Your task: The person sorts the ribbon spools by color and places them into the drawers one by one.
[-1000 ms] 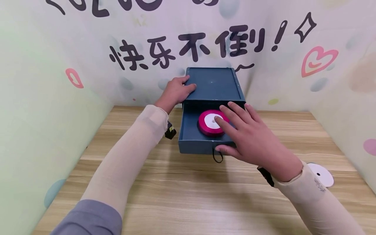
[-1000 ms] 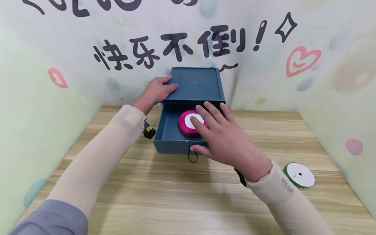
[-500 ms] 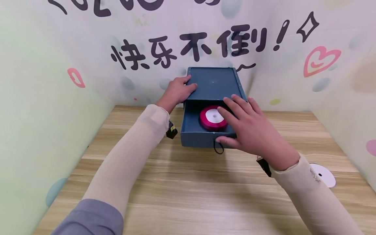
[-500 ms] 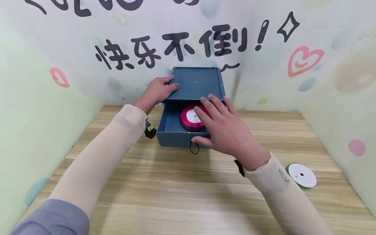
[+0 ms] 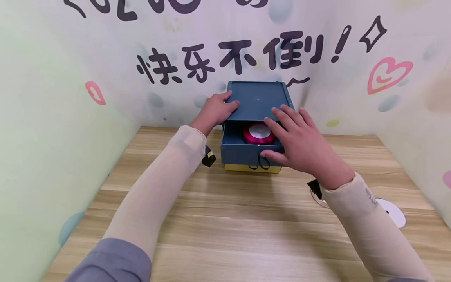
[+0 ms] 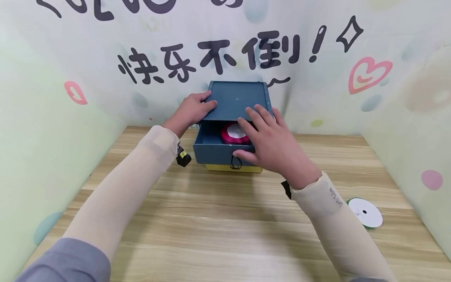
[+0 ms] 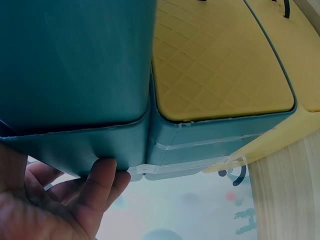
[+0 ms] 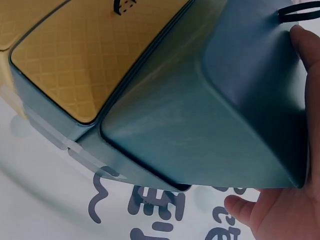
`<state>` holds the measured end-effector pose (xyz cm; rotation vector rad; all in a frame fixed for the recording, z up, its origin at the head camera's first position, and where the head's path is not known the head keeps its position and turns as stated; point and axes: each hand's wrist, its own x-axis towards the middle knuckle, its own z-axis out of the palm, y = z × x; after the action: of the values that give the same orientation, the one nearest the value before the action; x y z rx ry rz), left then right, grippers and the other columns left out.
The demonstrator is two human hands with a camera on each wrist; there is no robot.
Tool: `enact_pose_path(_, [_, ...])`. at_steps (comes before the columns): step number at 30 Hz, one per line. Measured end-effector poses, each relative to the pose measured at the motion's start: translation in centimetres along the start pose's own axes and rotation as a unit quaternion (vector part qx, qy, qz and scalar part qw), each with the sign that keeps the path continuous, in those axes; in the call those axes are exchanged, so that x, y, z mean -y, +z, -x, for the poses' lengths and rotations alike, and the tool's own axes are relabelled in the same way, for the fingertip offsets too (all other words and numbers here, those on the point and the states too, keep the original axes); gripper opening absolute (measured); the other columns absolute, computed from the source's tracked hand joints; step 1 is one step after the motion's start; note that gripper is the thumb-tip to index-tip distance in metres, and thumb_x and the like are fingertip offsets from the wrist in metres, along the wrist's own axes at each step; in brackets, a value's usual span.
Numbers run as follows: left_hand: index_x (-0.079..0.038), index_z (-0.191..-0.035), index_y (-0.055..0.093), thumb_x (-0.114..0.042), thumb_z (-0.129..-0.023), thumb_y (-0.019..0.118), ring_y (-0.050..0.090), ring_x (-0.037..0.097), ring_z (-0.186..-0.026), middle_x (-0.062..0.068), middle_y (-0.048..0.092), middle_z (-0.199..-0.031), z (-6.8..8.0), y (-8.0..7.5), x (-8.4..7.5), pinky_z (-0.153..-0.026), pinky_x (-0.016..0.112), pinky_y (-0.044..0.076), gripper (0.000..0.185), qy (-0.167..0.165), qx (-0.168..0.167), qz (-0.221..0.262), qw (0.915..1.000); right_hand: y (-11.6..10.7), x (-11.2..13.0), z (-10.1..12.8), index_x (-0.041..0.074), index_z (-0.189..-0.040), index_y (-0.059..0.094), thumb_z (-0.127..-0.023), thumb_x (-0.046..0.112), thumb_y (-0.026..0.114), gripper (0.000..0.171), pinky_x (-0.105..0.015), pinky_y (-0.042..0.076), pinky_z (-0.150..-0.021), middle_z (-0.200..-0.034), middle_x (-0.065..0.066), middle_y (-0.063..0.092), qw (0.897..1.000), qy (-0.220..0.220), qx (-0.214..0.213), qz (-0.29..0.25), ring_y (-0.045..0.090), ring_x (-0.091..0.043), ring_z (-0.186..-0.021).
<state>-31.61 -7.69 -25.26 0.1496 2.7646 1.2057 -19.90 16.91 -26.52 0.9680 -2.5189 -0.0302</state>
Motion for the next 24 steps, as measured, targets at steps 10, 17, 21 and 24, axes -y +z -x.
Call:
enact_pose_path(10, [-0.025, -0.158, 0.026, -0.041, -0.102, 0.05, 0.032, 0.018, -0.144, 0.001, 0.026, -0.162, 0.0, 0.1, -0.2, -0.11, 0.033, 0.035, 0.063, 0.007, 0.003, 0.006, 1.0, 1.2, -1.7, -1.1, 0.005, -0.146, 0.048, -0.09, 0.059, 0.063, 0.08, -0.059, 0.014, -0.115, -0.152, -0.02, 0.038, 1.0, 0.007, 0.003, -0.003, 0.026, -0.038, -0.144])
enact_pose_path(17, [-0.025, -0.158, 0.026, -0.041, -0.102, 0.05, 0.033, 0.018, -0.144, 0.001, 0.026, -0.162, 0.1, 0.1, -0.1, -0.109, 0.032, 0.035, 0.063, 0.004, 0.002, 0.008, 1.0, 2.0, -2.6, -2.0, 0.004, -0.145, 0.049, -0.09, 0.059, 0.063, 0.079, -0.059, 0.015, -0.114, -0.151, -0.021, 0.04, 1.0, 0.008, -0.003, -0.014, 0.028, -0.039, -0.142])
enact_pose_path(21, [-0.025, -0.158, 0.026, -0.041, -0.102, 0.05, 0.031, 0.017, -0.144, 0.0, 0.027, -0.162, 0.3, -0.1, -0.2, -0.11, 0.032, 0.035, 0.063, 0.005, 0.002, 0.005, 1.0, 2.2, -3.0, -2.5, 0.004, -0.145, 0.049, -0.091, 0.059, 0.061, 0.079, -0.06, 0.015, -0.114, -0.151, -0.021, 0.04, 1.0, 0.016, 0.004, -0.018, 0.027, -0.038, -0.143])
enact_pose_path(24, [-0.025, -0.158, 0.026, -0.041, -0.102, 0.05, 0.03, 0.017, -0.145, 0.0, 0.027, -0.162, 0.4, -0.1, -0.2, -0.11, 0.032, 0.034, 0.063, 0.007, 0.0, 0.003, 1.0, 2.4, -3.3, -2.8, 0.004, -0.145, 0.048, -0.091, 0.06, 0.06, 0.078, -0.059, 0.015, -0.115, -0.15, -0.021, 0.04, 1.0, 0.018, 0.004, -0.019, 0.028, -0.039, -0.142])
